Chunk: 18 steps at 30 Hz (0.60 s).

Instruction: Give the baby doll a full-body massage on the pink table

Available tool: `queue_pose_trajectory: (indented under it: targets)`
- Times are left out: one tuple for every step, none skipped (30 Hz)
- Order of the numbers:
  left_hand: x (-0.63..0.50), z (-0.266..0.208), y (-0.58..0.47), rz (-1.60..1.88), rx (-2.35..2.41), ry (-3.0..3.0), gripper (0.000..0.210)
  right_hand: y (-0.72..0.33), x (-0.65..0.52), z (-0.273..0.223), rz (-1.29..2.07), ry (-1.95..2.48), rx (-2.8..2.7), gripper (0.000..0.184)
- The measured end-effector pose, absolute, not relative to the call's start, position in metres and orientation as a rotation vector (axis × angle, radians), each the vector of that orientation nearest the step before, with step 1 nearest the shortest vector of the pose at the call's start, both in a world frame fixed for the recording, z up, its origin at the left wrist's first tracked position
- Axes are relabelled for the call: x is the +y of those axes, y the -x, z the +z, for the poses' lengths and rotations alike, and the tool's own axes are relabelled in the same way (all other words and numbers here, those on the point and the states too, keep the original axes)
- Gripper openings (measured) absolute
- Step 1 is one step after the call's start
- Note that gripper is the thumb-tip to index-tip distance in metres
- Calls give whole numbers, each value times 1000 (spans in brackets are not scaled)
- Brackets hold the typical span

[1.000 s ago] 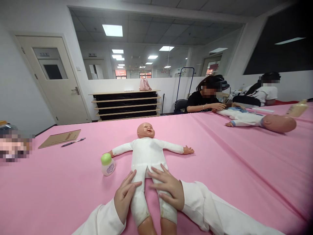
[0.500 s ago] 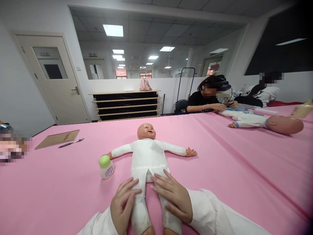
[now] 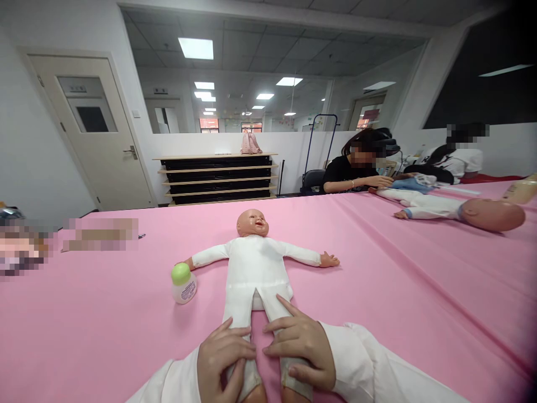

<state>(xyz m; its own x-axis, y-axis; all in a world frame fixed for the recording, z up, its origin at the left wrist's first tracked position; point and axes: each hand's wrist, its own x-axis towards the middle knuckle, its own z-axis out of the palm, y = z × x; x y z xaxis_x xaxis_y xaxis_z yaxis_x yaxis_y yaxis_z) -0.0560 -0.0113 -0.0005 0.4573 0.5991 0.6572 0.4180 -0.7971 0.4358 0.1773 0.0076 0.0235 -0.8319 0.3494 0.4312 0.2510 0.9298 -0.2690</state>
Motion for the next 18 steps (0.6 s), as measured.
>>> queue_pose_trajectory:
  targets:
    - [-14,2,57,1278,872,-2482,24,-176,8,21,274,393,-2583,44]
    - [-16,4,59,1307,871,-2461,23,-175,7,19,275,352,-2564,45]
    - [-18,5,60,1332,877,-2434,22,-174,7,17,284,319,-2546,45]
    - [-20,6,62,1358,883,-2403,22,-174,7,16,299,301,-2527,46]
    - [-21,7,62,1384,881,-2374,22,-173,6,15,314,295,-2514,46]
    - [-22,8,63,1400,880,-2347,22,-173,6,16,321,297,-2511,45]
    - [-22,9,63,1415,879,-2322,22,-173,5,17,318,306,-2522,45]
    - [-21,9,63,1429,876,-2301,22,-174,5,19,301,326,-2547,43]
    - [-20,10,63,1443,866,-2292,21,-175,4,22,274,354,-2577,42]
    - [-19,11,63,1458,859,-2295,21,-176,4,25,244,391,-2607,42]
    - [-17,11,62,1475,860,-2309,22,-178,4,28,217,435,-2630,42]
    - [-15,10,62,1485,872,-2333,22,-179,5,30,197,486,-2641,42]
    - [-13,8,61,1482,901,-2360,23,-180,5,32,185,539,-2637,43]
    - [-10,5,61,1471,950,-2377,25,-180,6,32,178,589,-2620,45]
    - [-9,2,60,1453,1012,-2381,27,-181,6,32,174,636,-2600,46]
    - [-7,-2,59,1426,1075,-2375,29,-181,7,30,172,673,-2582,48]
    - [-6,-5,58,1399,1132,-2363,31,-181,7,29,171,698,-2569,49]
    - [-5,-9,58,1376,1178,-2350,33,-180,8,28,172,709,-2563,50]
